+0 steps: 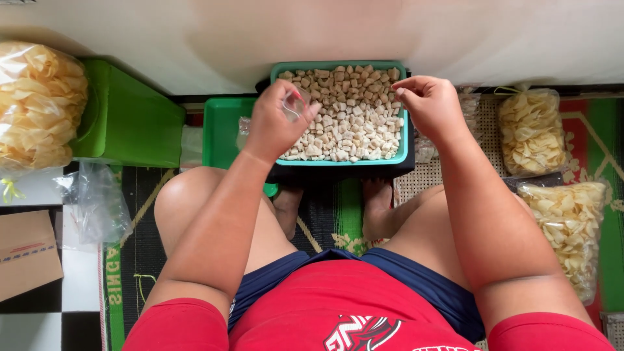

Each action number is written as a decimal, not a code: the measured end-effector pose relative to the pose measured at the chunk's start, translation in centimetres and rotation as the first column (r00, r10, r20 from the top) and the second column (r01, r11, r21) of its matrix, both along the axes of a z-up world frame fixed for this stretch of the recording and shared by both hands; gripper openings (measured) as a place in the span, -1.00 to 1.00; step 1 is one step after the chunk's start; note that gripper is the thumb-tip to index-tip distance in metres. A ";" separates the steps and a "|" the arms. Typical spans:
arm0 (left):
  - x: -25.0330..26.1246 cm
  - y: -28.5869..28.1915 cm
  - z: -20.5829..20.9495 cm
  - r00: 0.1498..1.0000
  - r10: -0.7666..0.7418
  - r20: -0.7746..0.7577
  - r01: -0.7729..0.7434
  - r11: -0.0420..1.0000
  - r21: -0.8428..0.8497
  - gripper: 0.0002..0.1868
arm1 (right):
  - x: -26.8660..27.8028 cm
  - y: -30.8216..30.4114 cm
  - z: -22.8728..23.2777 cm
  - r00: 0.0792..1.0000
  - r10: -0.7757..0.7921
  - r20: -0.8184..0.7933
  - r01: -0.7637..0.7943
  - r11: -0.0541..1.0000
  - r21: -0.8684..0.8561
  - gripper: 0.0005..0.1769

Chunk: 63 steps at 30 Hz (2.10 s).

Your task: A person is manually packing small white food items into small plastic zip-lock bags from a tray.

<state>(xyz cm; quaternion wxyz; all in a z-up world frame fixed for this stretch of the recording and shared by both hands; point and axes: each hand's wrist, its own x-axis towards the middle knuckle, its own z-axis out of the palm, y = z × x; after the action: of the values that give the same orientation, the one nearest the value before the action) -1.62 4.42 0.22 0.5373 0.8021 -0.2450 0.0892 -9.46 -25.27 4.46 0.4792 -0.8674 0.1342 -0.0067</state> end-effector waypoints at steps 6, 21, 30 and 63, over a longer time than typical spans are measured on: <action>1.1 -0.1 1.4 0.999 0.019 -0.045 -0.024 0.995 -0.098 -0.67 | 2.7 -1.0 -5.8 0.999 0.007 -0.034 -0.012 0.987 -0.162 -0.83; 3.7 -1.6 1.5 0.994 -0.060 -0.092 0.058 0.998 -0.025 -0.66 | 7.1 3.9 -11.5 0.944 0.258 -0.207 -0.304 0.924 -0.232 -0.71; 4.5 -1.6 1.5 0.997 -0.060 -0.043 0.058 0.998 -0.038 -0.65 | 7.0 8.1 -15.7 0.833 0.524 -0.177 -0.551 0.766 -0.331 -0.69; 4.5 0.0 0.0 1.000 0.008 0.005 -0.008 1.000 0.008 -0.68 | 7.1 8.1 -7.1 0.985 0.071 -0.157 -0.049 0.989 0.143 -0.74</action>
<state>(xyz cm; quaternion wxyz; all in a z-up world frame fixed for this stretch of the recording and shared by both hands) 2.92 4.44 0.23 0.5333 0.8049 -0.2433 0.0922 -2.35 -17.21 -2.63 0.5256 -0.8334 0.1465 0.0873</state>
